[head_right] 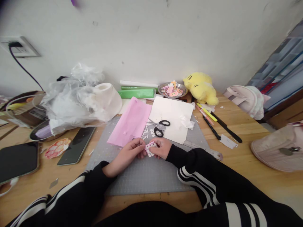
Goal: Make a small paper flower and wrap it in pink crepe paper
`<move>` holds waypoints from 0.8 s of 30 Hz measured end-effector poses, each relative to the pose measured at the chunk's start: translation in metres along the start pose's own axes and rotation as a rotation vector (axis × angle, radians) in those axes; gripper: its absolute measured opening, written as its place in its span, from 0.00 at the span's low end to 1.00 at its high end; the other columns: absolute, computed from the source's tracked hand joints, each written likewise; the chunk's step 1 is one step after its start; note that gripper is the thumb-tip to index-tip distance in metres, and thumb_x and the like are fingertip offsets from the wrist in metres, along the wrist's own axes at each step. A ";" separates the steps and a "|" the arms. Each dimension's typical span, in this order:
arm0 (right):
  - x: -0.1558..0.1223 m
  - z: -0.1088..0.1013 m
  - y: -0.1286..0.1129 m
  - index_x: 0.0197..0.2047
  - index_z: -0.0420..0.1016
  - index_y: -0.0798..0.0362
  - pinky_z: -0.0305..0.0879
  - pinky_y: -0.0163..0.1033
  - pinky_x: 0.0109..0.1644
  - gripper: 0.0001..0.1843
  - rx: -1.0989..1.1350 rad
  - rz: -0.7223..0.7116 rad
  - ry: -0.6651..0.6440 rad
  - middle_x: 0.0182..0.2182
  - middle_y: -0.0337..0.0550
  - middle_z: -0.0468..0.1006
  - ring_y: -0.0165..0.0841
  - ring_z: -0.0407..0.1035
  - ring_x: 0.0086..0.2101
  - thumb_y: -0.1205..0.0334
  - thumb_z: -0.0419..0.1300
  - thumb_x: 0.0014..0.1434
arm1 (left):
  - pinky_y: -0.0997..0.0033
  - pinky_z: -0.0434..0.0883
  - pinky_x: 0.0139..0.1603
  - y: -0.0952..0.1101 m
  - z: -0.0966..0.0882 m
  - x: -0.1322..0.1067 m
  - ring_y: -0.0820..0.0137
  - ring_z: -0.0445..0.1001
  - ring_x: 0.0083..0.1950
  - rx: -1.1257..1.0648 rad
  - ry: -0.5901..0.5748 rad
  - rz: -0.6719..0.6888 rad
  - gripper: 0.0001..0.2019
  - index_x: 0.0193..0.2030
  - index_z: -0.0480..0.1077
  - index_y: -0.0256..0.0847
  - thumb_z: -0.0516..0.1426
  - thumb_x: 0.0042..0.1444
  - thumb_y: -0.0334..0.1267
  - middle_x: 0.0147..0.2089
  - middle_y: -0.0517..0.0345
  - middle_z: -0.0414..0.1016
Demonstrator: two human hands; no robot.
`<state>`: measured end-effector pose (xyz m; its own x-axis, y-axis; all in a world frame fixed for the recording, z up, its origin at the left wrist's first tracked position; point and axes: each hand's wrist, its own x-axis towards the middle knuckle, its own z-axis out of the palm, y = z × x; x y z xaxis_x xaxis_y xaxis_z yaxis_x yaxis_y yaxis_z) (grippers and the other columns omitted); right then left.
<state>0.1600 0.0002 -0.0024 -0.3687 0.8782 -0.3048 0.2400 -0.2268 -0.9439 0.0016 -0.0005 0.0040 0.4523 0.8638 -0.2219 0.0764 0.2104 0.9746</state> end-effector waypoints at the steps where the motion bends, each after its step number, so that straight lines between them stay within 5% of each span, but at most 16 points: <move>1: 0.000 0.000 0.000 0.27 0.63 0.57 0.54 0.25 0.14 0.06 -0.001 0.000 0.000 0.14 0.31 0.64 0.20 0.57 0.14 0.64 0.54 0.44 | 0.78 0.59 0.24 0.000 0.000 0.000 0.78 0.63 0.22 0.011 0.009 0.000 0.08 0.26 0.61 0.37 0.50 0.52 0.38 0.20 0.64 0.67; 19: 0.002 -0.001 0.005 0.27 0.63 0.57 0.55 0.24 0.15 0.11 0.016 -0.026 -0.005 0.16 0.32 0.65 0.19 0.58 0.15 0.57 0.57 0.46 | 0.77 0.59 0.23 0.003 0.000 -0.001 0.76 0.65 0.22 -0.002 -0.013 0.003 0.05 0.26 0.62 0.38 0.48 0.49 0.33 0.20 0.63 0.68; 24: 0.002 -0.001 0.004 0.27 0.63 0.57 0.54 0.24 0.14 0.13 0.025 -0.015 -0.021 0.15 0.31 0.64 0.19 0.58 0.15 0.55 0.58 0.45 | 0.76 0.60 0.24 0.001 -0.001 -0.001 0.76 0.64 0.22 0.051 -0.025 0.025 0.08 0.26 0.61 0.38 0.50 0.51 0.39 0.20 0.63 0.66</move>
<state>0.1610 0.0013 -0.0068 -0.3907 0.8726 -0.2931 0.2120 -0.2246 -0.9511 0.0003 -0.0003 0.0055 0.4764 0.8567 -0.1978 0.1097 0.1653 0.9801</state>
